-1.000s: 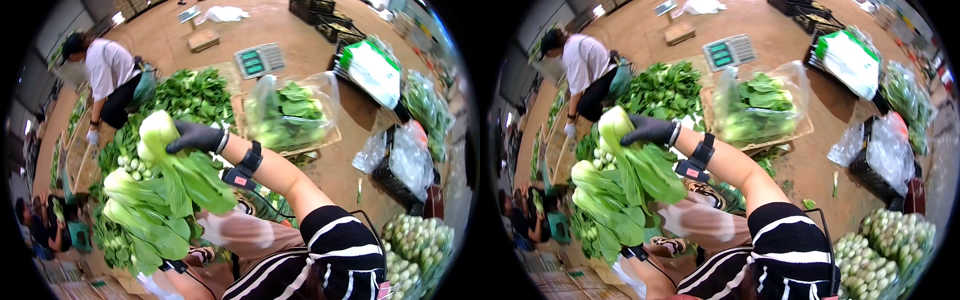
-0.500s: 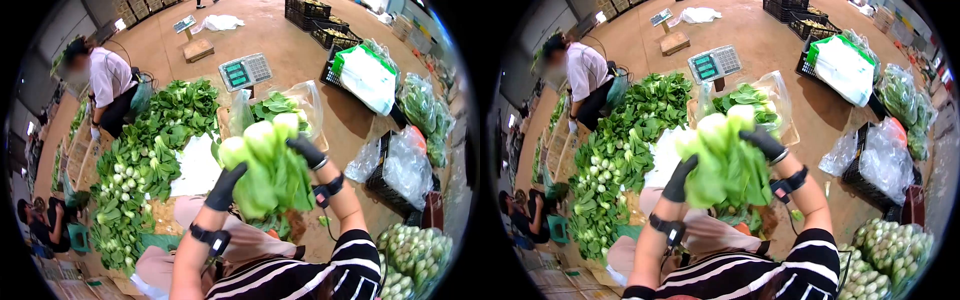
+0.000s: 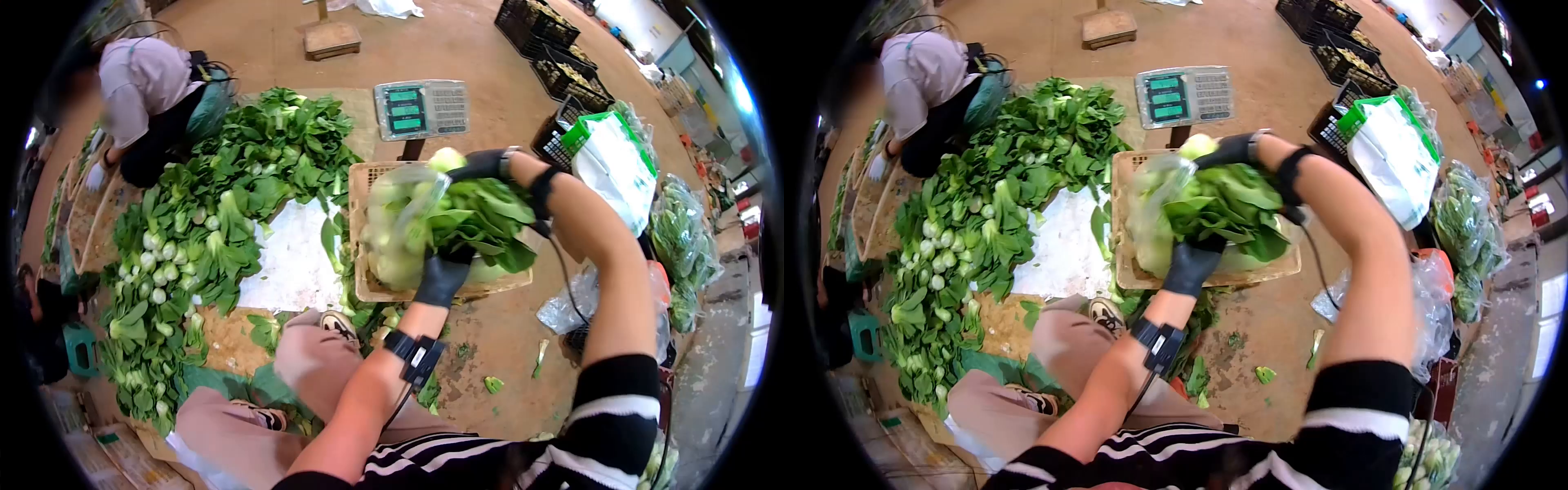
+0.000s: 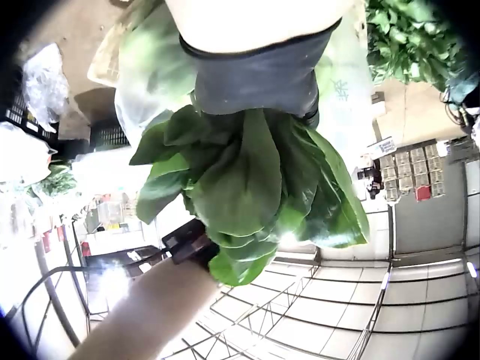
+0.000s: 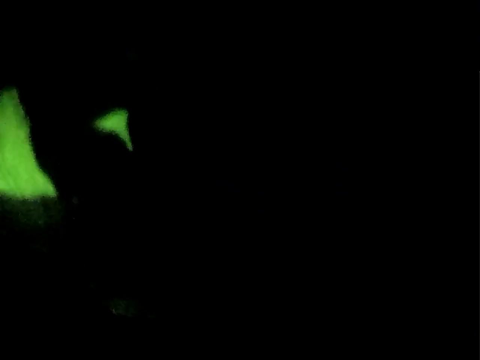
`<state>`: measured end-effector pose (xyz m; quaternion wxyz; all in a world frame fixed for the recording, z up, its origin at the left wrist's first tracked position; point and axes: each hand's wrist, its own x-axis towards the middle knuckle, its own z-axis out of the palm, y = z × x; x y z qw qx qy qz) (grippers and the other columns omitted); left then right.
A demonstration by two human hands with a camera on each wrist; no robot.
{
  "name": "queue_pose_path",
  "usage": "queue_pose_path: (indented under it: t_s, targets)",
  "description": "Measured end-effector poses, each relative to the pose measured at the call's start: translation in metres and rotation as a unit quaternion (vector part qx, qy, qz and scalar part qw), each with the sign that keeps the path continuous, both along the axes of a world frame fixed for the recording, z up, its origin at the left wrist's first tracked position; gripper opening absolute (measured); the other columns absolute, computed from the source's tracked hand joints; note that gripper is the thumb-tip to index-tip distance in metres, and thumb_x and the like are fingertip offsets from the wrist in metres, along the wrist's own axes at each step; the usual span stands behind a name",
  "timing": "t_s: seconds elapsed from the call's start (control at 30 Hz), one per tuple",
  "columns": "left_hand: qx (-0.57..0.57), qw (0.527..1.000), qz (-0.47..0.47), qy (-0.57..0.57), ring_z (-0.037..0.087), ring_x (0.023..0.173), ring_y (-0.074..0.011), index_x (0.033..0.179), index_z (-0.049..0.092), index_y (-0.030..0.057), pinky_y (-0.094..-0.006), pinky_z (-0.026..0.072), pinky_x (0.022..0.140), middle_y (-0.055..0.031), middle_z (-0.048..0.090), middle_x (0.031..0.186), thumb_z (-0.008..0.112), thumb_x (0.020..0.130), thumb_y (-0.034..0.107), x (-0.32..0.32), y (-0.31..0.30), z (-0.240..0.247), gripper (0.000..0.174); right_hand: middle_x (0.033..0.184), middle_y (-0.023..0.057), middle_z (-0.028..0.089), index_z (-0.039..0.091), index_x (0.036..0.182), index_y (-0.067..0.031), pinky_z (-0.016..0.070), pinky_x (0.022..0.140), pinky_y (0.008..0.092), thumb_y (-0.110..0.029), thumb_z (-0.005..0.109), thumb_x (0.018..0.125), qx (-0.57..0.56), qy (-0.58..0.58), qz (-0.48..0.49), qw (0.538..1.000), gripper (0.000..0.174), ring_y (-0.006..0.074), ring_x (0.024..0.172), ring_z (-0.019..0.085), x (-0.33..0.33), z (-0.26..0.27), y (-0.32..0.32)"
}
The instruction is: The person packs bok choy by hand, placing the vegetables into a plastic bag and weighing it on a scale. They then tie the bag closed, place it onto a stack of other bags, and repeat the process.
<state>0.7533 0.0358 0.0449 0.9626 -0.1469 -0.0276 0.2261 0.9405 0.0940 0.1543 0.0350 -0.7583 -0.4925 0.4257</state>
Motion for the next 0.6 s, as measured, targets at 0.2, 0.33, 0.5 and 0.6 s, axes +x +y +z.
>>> queue_pose_path:
  t_s: [0.2, 0.33, 0.5, 0.6]
  targets:
    - [0.041, 0.981, 0.092, 0.166, 0.045, 0.106, -0.025, 0.113, 0.047, 0.0056, -0.038, 0.032, 0.094, -0.0098, 0.05, 0.114, 0.049, 0.083, 0.03, -0.037, 0.034, -0.032, 0.039, 0.09, 0.0107, 0.06, 0.053, 0.103, -0.0041, 0.0449, 0.074, 0.0342, -0.042, 0.069, 0.062, 0.1, 0.12, 0.12, 0.98, 0.058, 0.0232, 0.082, 0.057, -0.052, -0.039, 0.071]
    - [0.202, 0.911, 0.088, 0.349, 0.049, 0.097, -0.0178, 0.113, 0.046, 0.0033, -0.0301, 0.0387, 0.085, -0.0064, 0.052, 0.108, 0.059, 0.08, 0.022, -0.032, 0.023, -0.093, 0.041, 0.108, 0.0194, 0.05, 0.048, 0.111, -0.0108, 0.0435, 0.077, 0.0434, -0.031, 0.072, 0.05, 0.312, -0.183, 0.326, 0.873, 0.068, 0.0369, 0.091, 0.052, -0.048, -0.086, 0.067]
    - [0.145, 0.904, -0.054, 0.398, 0.048, 0.094, -0.0147, 0.118, 0.041, 0.0062, -0.0282, 0.0425, 0.078, -0.0046, 0.049, 0.109, 0.06, 0.078, 0.03, -0.024, 0.017, -0.1, 0.05, 0.129, 0.0236, 0.027, 0.031, 0.127, -0.017, 0.0391, 0.083, 0.047, -0.027, 0.068, 0.054, 0.311, -0.257, 0.275, 0.873, 0.083, 0.0414, 0.101, 0.045, -0.037, -0.134, 0.01]
    - [0.081, 0.928, -0.051, 0.361, 0.048, 0.094, -0.0195, 0.111, 0.046, 0.0108, -0.031, 0.0411, 0.08, -0.0073, 0.048, 0.11, 0.059, 0.078, 0.037, -0.012, 0.013, -0.097, 0.044, 0.131, 0.0257, 0.023, 0.029, 0.128, -0.0203, 0.0351, 0.086, 0.0499, -0.033, 0.065, 0.058, 0.214, -0.237, 0.256, 0.912, 0.08, 0.0429, 0.103, 0.044, -0.048, -0.097, 0.012]
